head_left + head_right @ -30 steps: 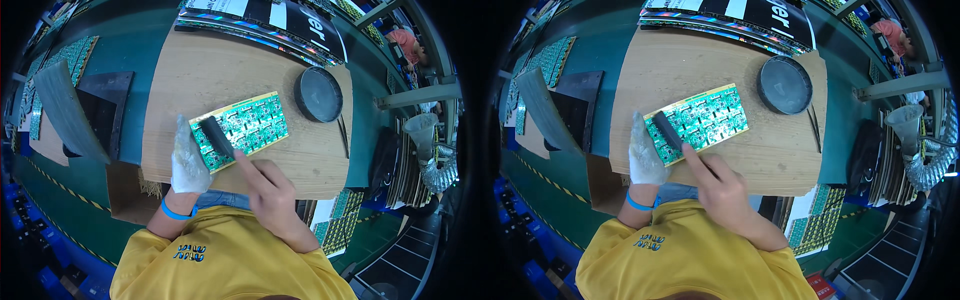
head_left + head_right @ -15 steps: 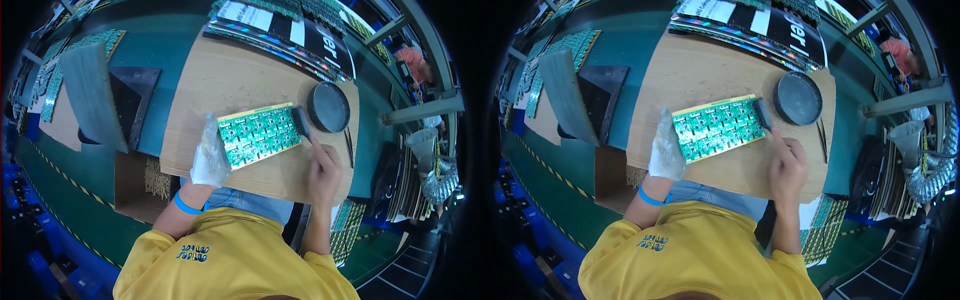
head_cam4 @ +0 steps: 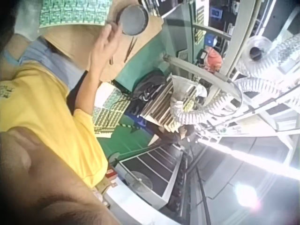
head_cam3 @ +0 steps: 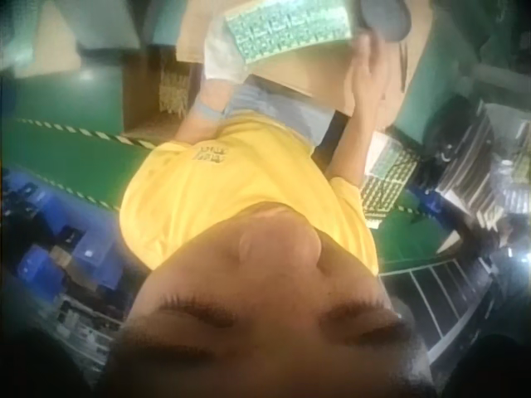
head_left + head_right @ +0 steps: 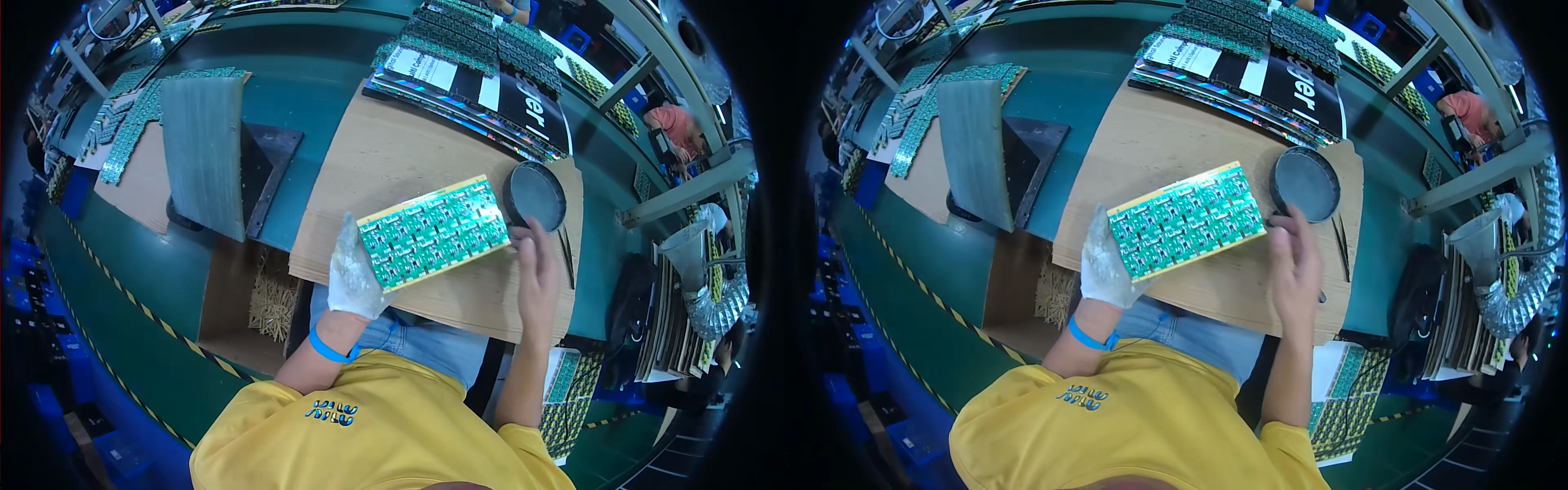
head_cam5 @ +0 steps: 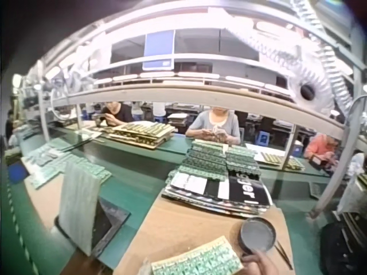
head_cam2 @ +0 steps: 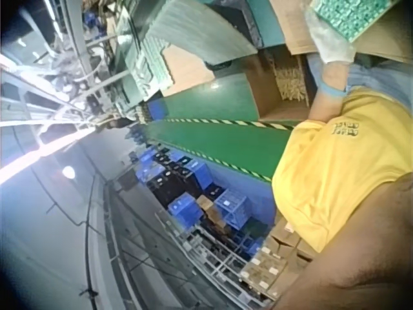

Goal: Inspecting, cleaning, and marking printed circuit boards at an assembly station.

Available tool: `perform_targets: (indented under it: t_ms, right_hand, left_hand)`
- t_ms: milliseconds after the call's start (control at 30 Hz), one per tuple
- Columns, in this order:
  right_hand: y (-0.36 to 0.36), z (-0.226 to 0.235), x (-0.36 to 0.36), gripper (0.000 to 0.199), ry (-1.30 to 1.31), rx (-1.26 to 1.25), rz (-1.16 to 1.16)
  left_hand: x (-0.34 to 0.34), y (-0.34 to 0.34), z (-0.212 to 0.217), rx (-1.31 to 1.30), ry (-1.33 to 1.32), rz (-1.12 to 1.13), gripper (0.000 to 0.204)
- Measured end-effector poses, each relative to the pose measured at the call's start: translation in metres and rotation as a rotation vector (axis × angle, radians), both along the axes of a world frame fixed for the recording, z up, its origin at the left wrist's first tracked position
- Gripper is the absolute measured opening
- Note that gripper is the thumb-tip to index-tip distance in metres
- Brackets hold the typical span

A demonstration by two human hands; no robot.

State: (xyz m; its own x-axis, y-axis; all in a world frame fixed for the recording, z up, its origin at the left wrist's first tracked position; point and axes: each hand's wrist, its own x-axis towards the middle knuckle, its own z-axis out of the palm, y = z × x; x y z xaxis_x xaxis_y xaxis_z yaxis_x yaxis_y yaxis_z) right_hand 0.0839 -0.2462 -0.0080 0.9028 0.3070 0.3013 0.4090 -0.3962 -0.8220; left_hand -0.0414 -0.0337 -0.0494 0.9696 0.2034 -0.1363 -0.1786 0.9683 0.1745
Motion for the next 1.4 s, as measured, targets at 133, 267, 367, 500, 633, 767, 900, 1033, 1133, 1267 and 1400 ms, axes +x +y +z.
perform_targets:
  t_ms: [133,267,367,500,633,767,900,1033,1133,1267,1400]
  right_hand:
    - [0.046,0.009,-0.003,0.045,0.474,0.352,0.296]
    - [0.092,0.025,-0.011,0.048,0.573,0.301,0.701]
    - [0.139,0.030,-0.030,0.048,0.512,0.298,0.863]
    - [0.181,0.014,-0.060,0.042,0.444,0.432,0.798]
    - [0.190,-0.038,-0.089,0.035,0.497,0.477,0.679]
    - [0.194,-0.057,-0.107,0.025,0.519,0.418,0.748]
    - [0.189,-0.067,-0.105,0.019,0.507,0.439,0.757]
    - [0.188,-0.067,-0.103,0.016,0.518,0.481,0.755]
    - [0.184,-0.067,-0.104,0.015,0.530,0.485,0.754]
    - [0.183,-0.066,-0.104,0.014,0.528,0.482,0.754]
    - [0.185,-0.067,-0.100,0.014,0.550,0.497,0.773]
  left_hand:
    - [-0.031,-0.001,0.000,-0.193,-0.177,-0.092,0.079]
    - [-0.050,0.003,0.012,0.052,0.050,-0.088,0.088]
    - [-0.071,0.030,-0.006,0.117,-0.056,-0.160,0.092]
    - [-0.113,0.077,0.032,0.277,-0.051,0.170,0.088]
    - [-0.114,0.161,0.052,1.339,0.759,1.079,0.068]
    - [-0.098,0.201,0.068,1.778,1.121,1.279,0.053]
    - [-0.079,0.217,0.062,1.820,1.164,1.298,0.055]
    - [-0.068,0.213,0.059,1.855,1.218,1.411,0.068]
    - [-0.057,0.206,0.057,2.075,1.532,1.589,0.072]
    - [-0.068,0.238,0.049,2.024,1.217,1.394,0.072]
    - [-0.078,0.280,0.047,1.870,0.809,1.065,0.069]
